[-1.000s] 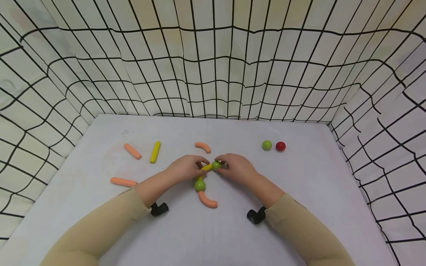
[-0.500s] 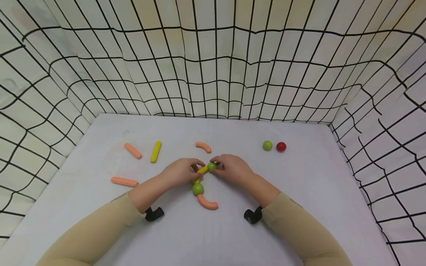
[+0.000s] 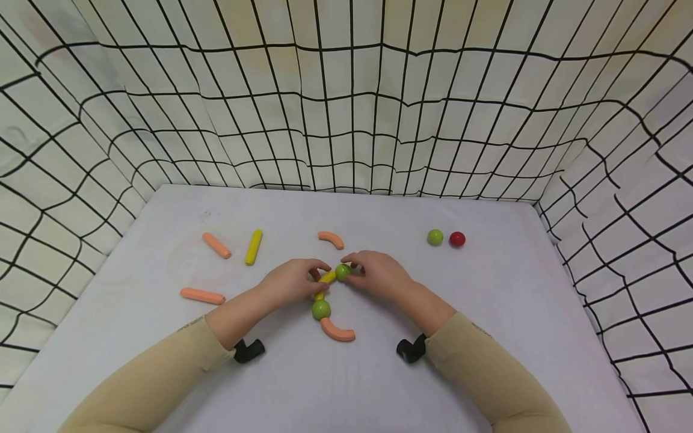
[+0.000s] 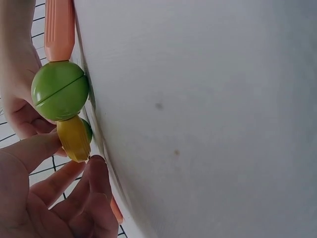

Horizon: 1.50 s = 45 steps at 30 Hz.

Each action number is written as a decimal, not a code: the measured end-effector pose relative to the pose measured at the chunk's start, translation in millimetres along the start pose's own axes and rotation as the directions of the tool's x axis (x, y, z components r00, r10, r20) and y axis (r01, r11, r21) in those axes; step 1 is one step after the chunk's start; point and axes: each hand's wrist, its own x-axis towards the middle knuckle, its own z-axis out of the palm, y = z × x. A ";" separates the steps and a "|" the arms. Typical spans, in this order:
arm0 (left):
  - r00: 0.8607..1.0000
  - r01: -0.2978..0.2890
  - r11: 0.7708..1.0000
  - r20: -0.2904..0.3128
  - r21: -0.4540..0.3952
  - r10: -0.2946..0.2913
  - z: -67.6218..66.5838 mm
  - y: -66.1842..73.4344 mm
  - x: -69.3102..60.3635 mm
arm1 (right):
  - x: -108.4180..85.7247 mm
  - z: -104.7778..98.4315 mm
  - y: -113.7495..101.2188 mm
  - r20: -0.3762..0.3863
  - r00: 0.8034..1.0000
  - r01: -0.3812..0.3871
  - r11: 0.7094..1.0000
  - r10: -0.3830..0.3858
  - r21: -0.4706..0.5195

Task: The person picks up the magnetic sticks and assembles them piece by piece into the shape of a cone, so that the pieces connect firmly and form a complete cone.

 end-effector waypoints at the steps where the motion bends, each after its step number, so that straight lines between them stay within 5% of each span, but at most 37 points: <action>1: 1.000 0.002 1.000 0.000 0.003 -0.002 0.1 0.1 0.4 | 0.0 -0.6 1.6 -0.003 1.000 -0.004 1.000 0.004 0.005; 9: 1.000 0.007 1.000 0.004 0.021 -0.007 -0.2 2.5 6.3 | 7.0 -10.8 17.4 -0.016 0.999 -0.039 0.997 0.040 0.070; 21: 0.999 -0.044 0.998 0.031 0.037 0.043 1.5 8.7 15.8 | 34.4 -18.2 36.0 0.064 0.990 -0.137 0.974 0.128 0.182; 34: 0.998 -0.063 0.997 0.020 0.038 0.062 4.8 7.0 20.9 | 74.6 -17.5 28.3 0.144 0.973 -0.204 0.959 0.178 0.194; 45: 0.997 -0.074 0.996 0.019 0.041 0.074 2.3 9.3 19.8 | 88.9 -18.4 18.3 0.174 0.964 -0.229 0.959 0.200 0.165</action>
